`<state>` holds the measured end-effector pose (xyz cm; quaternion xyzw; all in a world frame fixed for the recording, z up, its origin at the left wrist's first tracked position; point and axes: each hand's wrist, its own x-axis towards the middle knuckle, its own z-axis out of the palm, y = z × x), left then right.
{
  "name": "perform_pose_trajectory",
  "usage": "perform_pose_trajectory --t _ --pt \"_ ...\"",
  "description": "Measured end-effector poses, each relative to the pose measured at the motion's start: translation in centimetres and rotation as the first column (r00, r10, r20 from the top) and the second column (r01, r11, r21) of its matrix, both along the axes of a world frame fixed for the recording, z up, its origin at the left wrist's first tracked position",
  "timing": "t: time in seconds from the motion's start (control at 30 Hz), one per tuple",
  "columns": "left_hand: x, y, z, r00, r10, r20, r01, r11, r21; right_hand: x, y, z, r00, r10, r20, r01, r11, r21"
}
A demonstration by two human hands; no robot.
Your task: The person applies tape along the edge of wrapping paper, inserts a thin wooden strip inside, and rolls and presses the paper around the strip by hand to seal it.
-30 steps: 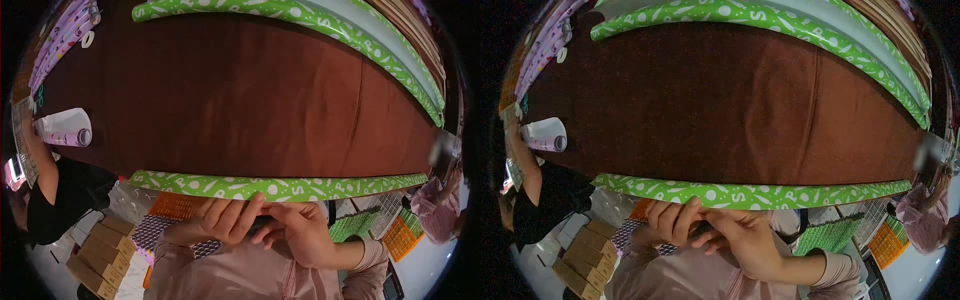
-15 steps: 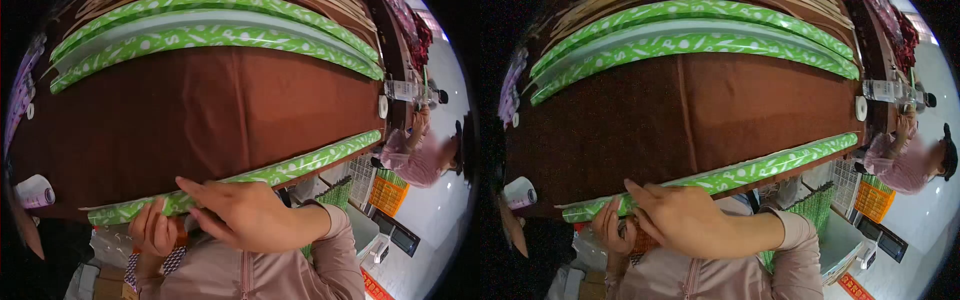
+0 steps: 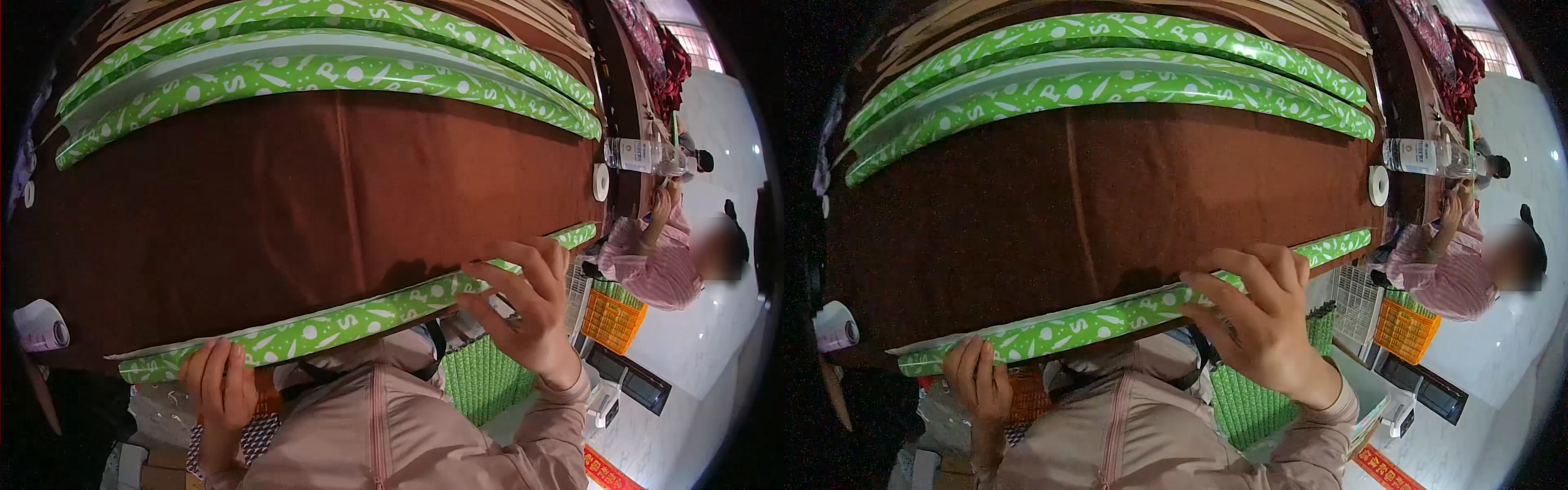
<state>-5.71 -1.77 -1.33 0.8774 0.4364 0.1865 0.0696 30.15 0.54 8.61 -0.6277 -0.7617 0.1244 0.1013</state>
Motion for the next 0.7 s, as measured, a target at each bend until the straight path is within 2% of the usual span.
perform_pose_trajectory --t 0.07,0.13,0.27,0.33,0.5,0.57,0.7 --pt "0.0 -0.1 -0.3 1.000 0.003 0.009 -0.003 1.000 0.008 -0.2 1.2 -0.2 0.999 0.049 -0.008 -0.049 0.996 -0.072" --pt "-0.4 -0.4 -0.7 1.000 0.008 0.013 -0.009 1.000 0.011 -0.4 2.3 -0.6 0.987 0.118 -0.111 -0.137 0.975 -0.178" --pt "-1.1 -1.3 -0.7 0.999 -0.006 -0.050 0.006 1.000 -0.013 -0.5 3.9 -1.6 0.975 0.110 -0.192 -0.159 0.953 -0.259" --pt "-1.0 -1.2 -0.8 0.998 0.025 -0.063 -0.022 0.999 0.048 -0.5 4.3 -2.3 0.965 0.129 -0.228 -0.189 0.945 -0.268" --pt "-1.8 -1.6 0.8 0.995 -0.011 -0.098 -0.001 0.993 -0.121 -0.2 4.7 -2.6 0.939 0.191 -0.288 -0.265 0.932 -0.247" --pt "-1.9 -1.9 0.8 0.991 -0.004 -0.134 -0.008 0.996 -0.088 -0.1 4.7 -2.6 0.926 0.165 -0.339 -0.279 0.904 -0.324" --pt "-2.4 -2.0 0.7 0.989 -0.023 -0.145 0.011 0.997 -0.081 0.1 4.5 -2.8 0.911 0.159 -0.380 -0.295 0.896 -0.332"
